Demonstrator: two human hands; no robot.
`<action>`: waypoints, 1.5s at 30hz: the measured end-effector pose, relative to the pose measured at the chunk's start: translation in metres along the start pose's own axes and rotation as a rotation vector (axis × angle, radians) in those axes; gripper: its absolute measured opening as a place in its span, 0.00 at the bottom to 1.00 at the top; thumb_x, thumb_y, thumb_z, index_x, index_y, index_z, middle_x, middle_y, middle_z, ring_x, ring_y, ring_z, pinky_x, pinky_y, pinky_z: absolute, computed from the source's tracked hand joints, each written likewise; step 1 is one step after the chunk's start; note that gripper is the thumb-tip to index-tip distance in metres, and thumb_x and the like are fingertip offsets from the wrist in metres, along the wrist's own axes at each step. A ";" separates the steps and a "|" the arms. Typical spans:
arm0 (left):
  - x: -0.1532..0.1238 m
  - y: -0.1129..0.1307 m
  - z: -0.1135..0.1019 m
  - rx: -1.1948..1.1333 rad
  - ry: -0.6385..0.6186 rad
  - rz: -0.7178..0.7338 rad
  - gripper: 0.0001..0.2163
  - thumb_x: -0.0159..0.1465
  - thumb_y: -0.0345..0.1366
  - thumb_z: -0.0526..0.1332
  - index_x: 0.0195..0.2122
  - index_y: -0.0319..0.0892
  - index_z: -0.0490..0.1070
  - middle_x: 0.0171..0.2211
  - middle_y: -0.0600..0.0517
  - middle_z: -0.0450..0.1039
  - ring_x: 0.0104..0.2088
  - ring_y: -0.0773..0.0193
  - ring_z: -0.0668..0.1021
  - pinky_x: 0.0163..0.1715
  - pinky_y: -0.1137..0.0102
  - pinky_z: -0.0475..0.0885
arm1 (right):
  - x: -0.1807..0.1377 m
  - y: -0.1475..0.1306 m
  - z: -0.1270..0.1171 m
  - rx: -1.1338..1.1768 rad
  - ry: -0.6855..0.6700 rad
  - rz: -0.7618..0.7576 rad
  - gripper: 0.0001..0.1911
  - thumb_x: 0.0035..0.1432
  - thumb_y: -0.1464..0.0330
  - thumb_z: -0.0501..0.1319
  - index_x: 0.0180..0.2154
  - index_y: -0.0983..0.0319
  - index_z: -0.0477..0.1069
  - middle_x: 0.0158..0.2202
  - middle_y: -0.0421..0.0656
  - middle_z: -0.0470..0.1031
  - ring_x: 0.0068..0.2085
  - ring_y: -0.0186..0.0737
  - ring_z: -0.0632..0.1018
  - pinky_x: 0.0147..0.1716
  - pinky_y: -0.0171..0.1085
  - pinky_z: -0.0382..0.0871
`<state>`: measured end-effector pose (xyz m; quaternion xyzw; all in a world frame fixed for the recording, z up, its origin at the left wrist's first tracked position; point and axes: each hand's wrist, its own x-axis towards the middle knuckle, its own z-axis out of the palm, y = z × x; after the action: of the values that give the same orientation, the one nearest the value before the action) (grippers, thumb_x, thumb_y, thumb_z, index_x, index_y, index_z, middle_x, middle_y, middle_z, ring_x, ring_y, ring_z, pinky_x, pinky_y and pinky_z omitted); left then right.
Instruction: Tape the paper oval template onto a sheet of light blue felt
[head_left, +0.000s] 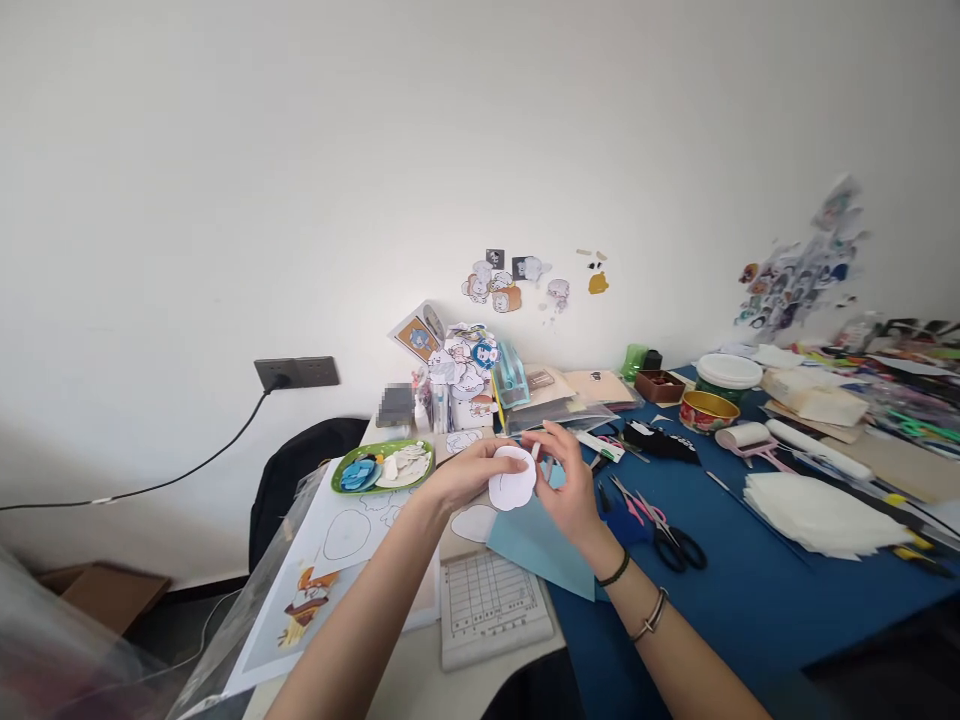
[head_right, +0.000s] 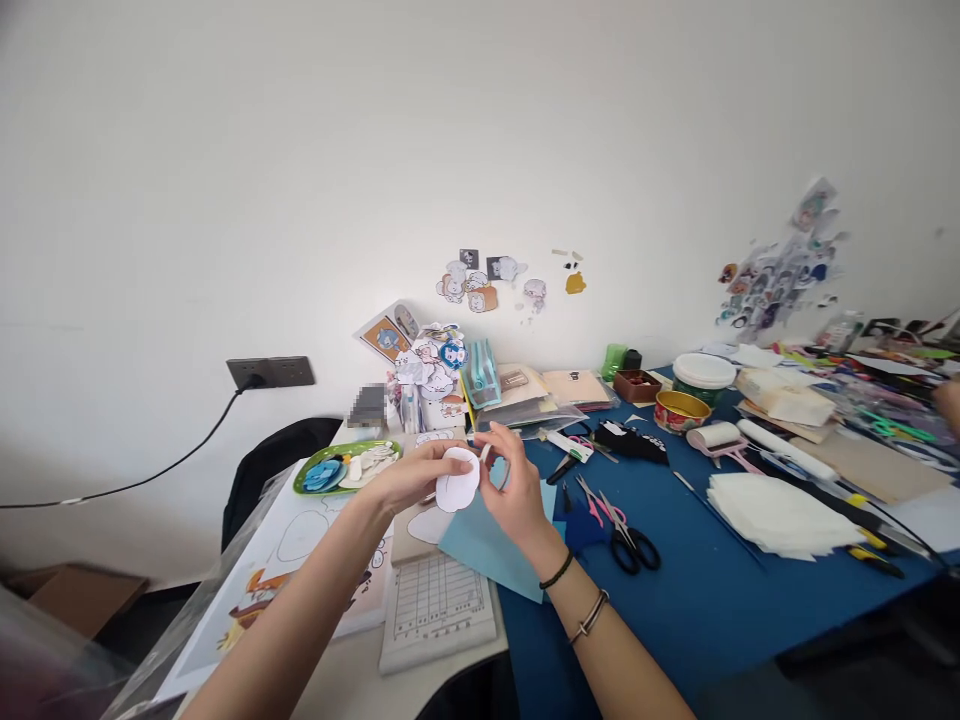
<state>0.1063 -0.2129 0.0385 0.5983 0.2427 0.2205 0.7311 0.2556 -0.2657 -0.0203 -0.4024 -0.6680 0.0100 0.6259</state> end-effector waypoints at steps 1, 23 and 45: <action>0.001 0.000 0.001 -0.014 -0.021 0.002 0.14 0.48 0.38 0.69 0.33 0.36 0.74 0.25 0.51 0.73 0.22 0.69 0.72 0.22 0.75 0.65 | 0.001 -0.005 -0.003 -0.020 -0.060 0.010 0.29 0.58 0.74 0.56 0.60 0.57 0.52 0.51 0.50 0.73 0.48 0.43 0.77 0.45 0.44 0.74; -0.041 0.044 -0.006 0.149 0.197 0.200 0.15 0.54 0.44 0.66 0.37 0.39 0.73 0.26 0.52 0.73 0.23 0.68 0.73 0.20 0.75 0.63 | -0.080 0.035 -0.155 -0.982 -0.534 0.896 0.13 0.54 0.66 0.57 0.39 0.64 0.75 0.43 0.51 0.74 0.39 0.46 0.76 0.30 0.36 0.67; -0.063 0.060 -0.037 0.164 0.375 0.328 0.13 0.55 0.43 0.66 0.35 0.39 0.71 0.27 0.54 0.73 0.27 0.69 0.73 0.27 0.76 0.65 | -0.048 0.062 -0.135 -0.988 -0.677 0.861 0.16 0.60 0.63 0.53 0.31 0.62 0.76 0.42 0.51 0.74 0.39 0.47 0.77 0.31 0.37 0.65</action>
<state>0.0316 -0.2121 0.0967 0.6356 0.2909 0.4230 0.5767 0.3974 -0.3164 -0.0627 -0.8388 -0.5342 0.0765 0.0717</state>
